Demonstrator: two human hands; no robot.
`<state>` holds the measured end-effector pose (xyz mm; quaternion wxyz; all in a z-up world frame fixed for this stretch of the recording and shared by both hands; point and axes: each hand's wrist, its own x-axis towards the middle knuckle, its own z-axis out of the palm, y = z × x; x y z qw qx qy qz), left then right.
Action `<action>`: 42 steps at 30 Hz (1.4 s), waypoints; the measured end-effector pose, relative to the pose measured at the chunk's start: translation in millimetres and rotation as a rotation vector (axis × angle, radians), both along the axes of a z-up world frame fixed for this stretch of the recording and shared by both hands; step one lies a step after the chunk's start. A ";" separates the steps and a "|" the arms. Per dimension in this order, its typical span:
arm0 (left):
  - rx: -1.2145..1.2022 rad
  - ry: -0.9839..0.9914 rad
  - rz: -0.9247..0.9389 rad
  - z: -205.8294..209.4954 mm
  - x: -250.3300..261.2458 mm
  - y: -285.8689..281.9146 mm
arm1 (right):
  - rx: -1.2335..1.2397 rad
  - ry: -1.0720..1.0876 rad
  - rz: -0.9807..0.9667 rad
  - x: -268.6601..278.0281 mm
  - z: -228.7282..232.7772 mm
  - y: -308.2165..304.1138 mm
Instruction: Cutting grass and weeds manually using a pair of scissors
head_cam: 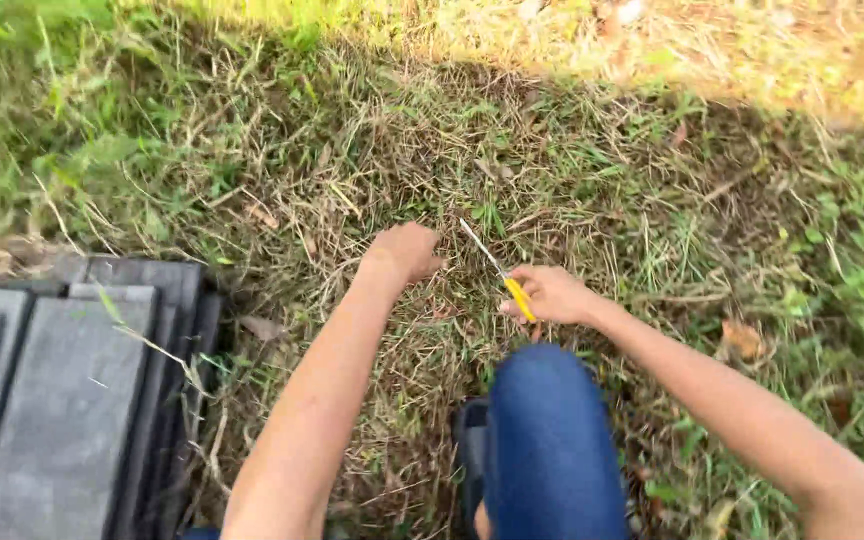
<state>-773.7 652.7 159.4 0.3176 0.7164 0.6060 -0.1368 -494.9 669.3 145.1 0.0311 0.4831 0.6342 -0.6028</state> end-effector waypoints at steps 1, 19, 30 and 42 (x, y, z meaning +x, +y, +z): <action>0.033 -0.062 0.058 11.1 5.9 6.5 | 0.008 -0.010 -0.004 5.9 -15.3 12.4; -0.054 0.265 0.340 43.0 -101.1 73.2 | 0.362 -0.244 0.669 -76.6 -165.3 118.4; -0.261 0.198 0.360 -174.9 -61.8 -54.4 | 0.753 -0.411 1.217 -160.3 -172.4 123.1; -0.234 0.293 0.240 -179.5 -40.2 -64.3 | 0.682 -0.626 1.299 -139.1 -192.7 57.8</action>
